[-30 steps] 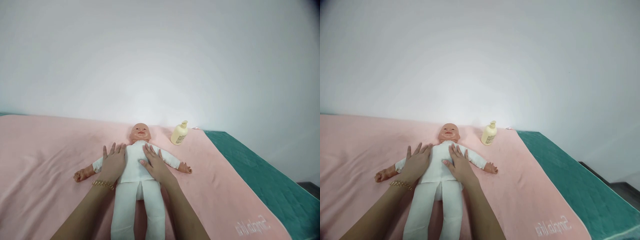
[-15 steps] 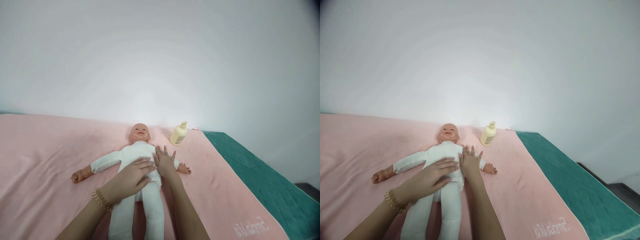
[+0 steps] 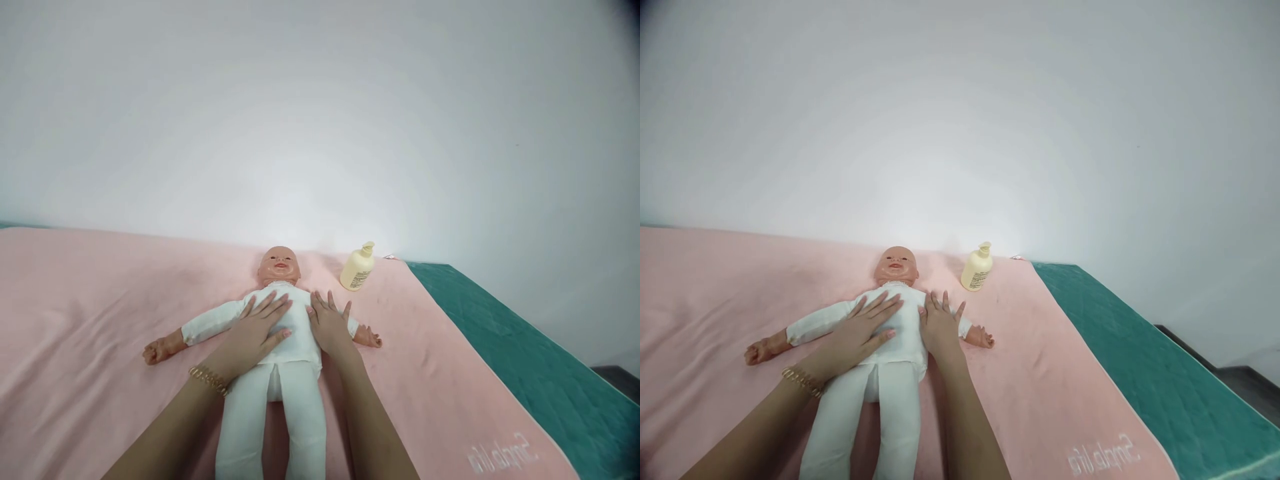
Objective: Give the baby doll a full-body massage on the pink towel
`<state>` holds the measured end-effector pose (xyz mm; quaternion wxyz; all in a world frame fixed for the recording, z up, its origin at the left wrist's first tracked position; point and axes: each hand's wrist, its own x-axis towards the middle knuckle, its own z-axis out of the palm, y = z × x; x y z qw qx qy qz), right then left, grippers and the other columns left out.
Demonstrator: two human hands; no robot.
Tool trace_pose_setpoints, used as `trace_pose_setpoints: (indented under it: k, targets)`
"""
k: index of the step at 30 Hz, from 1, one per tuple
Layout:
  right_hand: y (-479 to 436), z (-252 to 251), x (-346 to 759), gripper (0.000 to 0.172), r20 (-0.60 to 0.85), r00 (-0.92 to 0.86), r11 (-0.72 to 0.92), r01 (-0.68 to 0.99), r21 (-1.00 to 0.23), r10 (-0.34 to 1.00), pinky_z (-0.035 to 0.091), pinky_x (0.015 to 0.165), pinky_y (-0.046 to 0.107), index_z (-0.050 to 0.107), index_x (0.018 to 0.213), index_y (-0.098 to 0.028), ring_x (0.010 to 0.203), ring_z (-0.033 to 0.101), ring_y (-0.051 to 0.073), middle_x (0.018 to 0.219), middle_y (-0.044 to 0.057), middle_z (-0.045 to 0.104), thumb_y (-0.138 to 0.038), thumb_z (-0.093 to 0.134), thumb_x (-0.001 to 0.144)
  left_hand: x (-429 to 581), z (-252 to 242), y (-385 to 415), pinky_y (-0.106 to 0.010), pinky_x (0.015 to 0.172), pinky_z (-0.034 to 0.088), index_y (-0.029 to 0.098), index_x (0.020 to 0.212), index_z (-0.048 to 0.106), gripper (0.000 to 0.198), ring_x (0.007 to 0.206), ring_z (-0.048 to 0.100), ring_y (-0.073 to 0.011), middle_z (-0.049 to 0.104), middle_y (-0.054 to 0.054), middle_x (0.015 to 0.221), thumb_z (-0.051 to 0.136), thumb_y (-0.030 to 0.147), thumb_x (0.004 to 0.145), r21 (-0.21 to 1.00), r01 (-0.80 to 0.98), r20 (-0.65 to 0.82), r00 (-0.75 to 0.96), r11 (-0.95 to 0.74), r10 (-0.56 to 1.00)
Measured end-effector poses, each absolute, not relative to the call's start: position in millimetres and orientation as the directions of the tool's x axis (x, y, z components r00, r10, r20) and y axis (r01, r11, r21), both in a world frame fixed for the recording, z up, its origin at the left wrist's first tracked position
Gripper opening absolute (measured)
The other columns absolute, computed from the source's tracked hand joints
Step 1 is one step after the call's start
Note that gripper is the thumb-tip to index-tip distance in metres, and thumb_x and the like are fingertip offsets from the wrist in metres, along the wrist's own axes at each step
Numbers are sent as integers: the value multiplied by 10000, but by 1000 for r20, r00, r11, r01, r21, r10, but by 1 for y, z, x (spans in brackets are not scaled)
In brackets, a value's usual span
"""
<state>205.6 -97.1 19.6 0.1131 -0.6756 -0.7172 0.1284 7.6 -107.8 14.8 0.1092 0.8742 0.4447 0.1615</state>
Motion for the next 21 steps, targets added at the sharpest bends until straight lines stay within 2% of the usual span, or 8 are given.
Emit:
trace_pose_setpoints:
  k: [4, 7, 10, 12, 14, 16, 18, 21]
  targets:
    - [-96, 20, 207, 512, 0, -56, 52, 932, -359, 998, -88, 1122, 702, 354, 1485, -157, 1500, 99, 305, 1551, 58, 337, -339, 246, 1019, 6, 9, -104, -603, 1158, 152, 243, 1505, 337, 514, 1457, 243, -284, 312, -63, 1556, 245, 367, 1014, 288, 886, 178, 322, -362, 930]
    - [-99, 27, 207, 513, 89, -160, 183, 854, -487, 983, -10, 1178, 628, 336, 1495, -159, 1496, 144, 276, 1572, 63, 288, -330, 278, 1015, 4, 6, -101, -585, 1169, 142, 184, 1498, 360, 528, 1441, 286, -281, 386, -76, 1520, 200, 277, 1003, 260, 936, 194, 190, -238, 962]
    - [-111, 41, 202, 518, 227, -422, 446, 549, -706, 878, 163, 1223, 426, 330, 1499, -224, 1479, 221, 182, 1586, 17, 251, -409, 321, 1015, -1, 3, -99, -588, 1174, 115, 146, 1461, 428, 537, 1436, 298, -289, 440, -87, 1486, 186, 245, 992, 201, 965, 229, 120, -167, 966]
    - [-122, 52, 195, 475, 281, -561, 526, 339, -780, 779, 213, 1212, 345, 431, 1445, -287, 1449, 297, 152, 1529, -21, 382, -458, 346, 1011, -6, 2, -97, -611, 1166, 96, 147, 1454, 443, 538, 1435, 292, -311, 457, -85, 1473, 203, 214, 977, 156, 978, 226, 103, -141, 969]
    - [-132, 60, 188, 421, 274, -653, 538, 243, -807, 706, 261, 1194, 332, 562, 1339, -339, 1403, 390, 158, 1420, -41, 532, -495, 367, 1000, -10, 1, -96, -643, 1152, 80, 160, 1467, 426, 539, 1437, 272, -343, 453, -84, 1476, 237, 199, 963, 119, 984, 210, 102, -129, 972]
    - [-138, 63, 181, 394, 230, -715, 533, 231, -814, 660, 308, 1172, 346, 651, 1234, -356, 1353, 466, 180, 1326, -36, 618, -529, 407, 977, -15, 0, -95, -670, 1137, 70, 172, 1479, 406, 545, 1436, 256, -371, 443, -88, 1483, 279, 197, 950, 93, 989, 194, 97, -117, 976]
    - [-139, 62, 176, 378, 163, -748, 534, 286, -796, 644, 319, 1166, 367, 696, 1165, -352, 1324, 502, 207, 1272, -22, 655, -557, 469, 942, -18, -1, -94, -686, 1127, 66, 179, 1480, 405, 555, 1431, 259, -389, 444, -88, 1486, 308, 182, 934, 72, 993, 180, 83, -97, 980]
    - [-137, 57, 173, 350, 141, -757, 572, 345, -744, 639, 256, 1194, 378, 720, 1124, -349, 1323, 501, 224, 1269, -19, 656, -544, 501, 932, -20, -2, -94, -694, 1123, 66, 176, 1480, 406, 572, 1423, 265, -406, 443, -81, 1490, 326, 158, 914, 48, 995, 170, 75, -85, 983]
